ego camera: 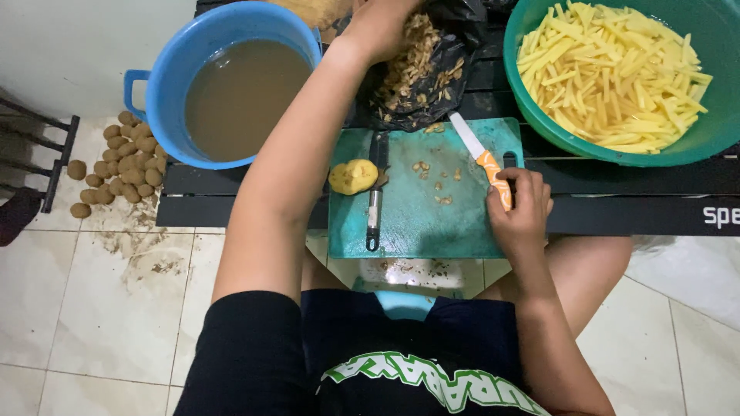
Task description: Peeling and slicing a potato into thin strips on a cutting board
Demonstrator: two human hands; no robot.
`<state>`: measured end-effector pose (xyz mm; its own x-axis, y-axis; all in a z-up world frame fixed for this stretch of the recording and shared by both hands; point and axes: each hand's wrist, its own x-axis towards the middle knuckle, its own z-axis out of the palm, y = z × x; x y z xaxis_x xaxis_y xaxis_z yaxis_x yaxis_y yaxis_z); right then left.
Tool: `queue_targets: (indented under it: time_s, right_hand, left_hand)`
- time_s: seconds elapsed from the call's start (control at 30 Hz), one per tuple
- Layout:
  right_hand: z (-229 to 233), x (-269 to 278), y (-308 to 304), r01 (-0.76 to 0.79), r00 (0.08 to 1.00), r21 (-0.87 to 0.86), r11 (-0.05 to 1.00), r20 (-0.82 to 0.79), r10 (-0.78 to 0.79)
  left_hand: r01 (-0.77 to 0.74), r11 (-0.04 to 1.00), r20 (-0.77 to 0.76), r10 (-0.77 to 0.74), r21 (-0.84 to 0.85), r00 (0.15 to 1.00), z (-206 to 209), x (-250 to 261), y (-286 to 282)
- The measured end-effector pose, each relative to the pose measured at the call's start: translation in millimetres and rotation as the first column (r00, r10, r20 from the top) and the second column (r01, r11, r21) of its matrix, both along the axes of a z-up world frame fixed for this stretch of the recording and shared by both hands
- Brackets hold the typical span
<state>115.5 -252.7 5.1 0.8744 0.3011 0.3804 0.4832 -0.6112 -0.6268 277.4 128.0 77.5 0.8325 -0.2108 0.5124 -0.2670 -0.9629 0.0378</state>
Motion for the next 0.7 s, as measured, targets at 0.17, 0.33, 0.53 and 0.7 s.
queue_targets:
  time_s: [0.17,0.33,0.53,0.7]
  right_hand:
    - [-4.0,0.0,-0.5,0.004,1.0,0.011,1.0,0.004,-0.005]
    - [-10.2,4.3,-2.0,0.003,1.0,0.01,1.0,0.009,-0.003]
    - [-2.8,1.7,-0.5,0.005,1.0,0.04,0.999,-0.002,-0.005]
    - [-1.2,0.7,0.0,0.002,1.0,0.039,0.999,-0.029,-0.001]
  left_hand:
    - [-0.115,0.993,-0.163,0.11,-0.021,0.98,-12.7,-3.5,-7.6]
    - [-0.125,0.99,-0.166,0.135,0.068,0.977,-10.4,-14.9,-17.7]
    - [-0.192,0.949,-0.16,0.236,0.25,0.958,-9.6,-26.3,-33.5]
    - [-0.025,0.969,-0.127,0.058,0.246,0.99,12.0,-54.2,-73.5]
